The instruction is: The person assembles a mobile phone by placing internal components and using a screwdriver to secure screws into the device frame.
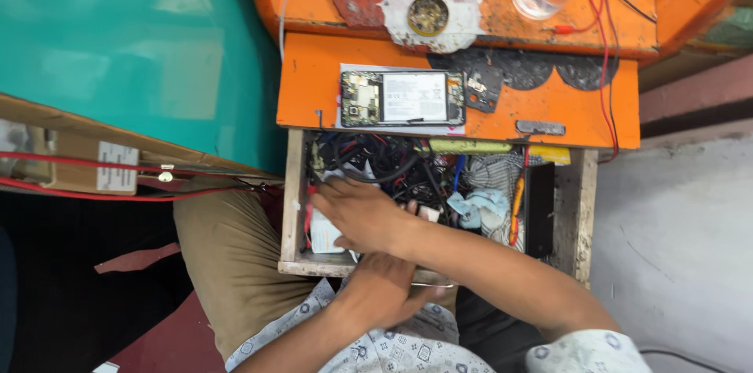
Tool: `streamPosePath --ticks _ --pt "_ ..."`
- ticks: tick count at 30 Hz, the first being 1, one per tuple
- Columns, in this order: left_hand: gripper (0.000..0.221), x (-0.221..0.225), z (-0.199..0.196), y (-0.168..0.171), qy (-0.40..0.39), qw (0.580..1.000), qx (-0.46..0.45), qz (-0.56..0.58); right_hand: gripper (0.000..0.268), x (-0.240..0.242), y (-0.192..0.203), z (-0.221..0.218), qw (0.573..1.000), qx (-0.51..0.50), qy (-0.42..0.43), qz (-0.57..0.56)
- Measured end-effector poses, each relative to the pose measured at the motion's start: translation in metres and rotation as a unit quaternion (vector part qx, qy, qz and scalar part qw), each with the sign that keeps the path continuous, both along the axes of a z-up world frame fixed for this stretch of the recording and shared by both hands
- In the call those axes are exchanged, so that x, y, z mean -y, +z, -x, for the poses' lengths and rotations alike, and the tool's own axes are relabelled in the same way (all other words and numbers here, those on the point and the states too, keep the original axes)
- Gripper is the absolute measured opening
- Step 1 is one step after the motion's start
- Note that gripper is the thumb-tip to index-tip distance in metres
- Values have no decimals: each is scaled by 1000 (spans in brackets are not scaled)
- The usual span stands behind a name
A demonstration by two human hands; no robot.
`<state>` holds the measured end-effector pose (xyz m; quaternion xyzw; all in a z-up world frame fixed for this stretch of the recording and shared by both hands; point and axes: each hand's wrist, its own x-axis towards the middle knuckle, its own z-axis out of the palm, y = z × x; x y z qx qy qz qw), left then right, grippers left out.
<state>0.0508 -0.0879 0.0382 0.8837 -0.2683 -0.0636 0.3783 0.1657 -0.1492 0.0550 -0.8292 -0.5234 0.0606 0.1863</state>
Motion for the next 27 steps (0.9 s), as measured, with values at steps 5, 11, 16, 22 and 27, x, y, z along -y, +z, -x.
streamPosePath --ticks 5,11,16,22,27 --pt "64 -47 24 23 -88 987 -127 47 49 48 -2 1 998 -58 22 25" --pt "52 -77 16 8 236 967 -58 -74 33 98 -3 3 996 24 8 81" --pt "72 -50 21 -6 159 966 -66 -192 25 128 14 0 995 -26 -26 96" --pt "87 -21 23 9 105 981 -103 -123 34 131 33 -7 987 -101 -36 116" --pt "89 -19 17 20 100 986 -103 -90 45 124 61 -6 983 -124 -62 122"
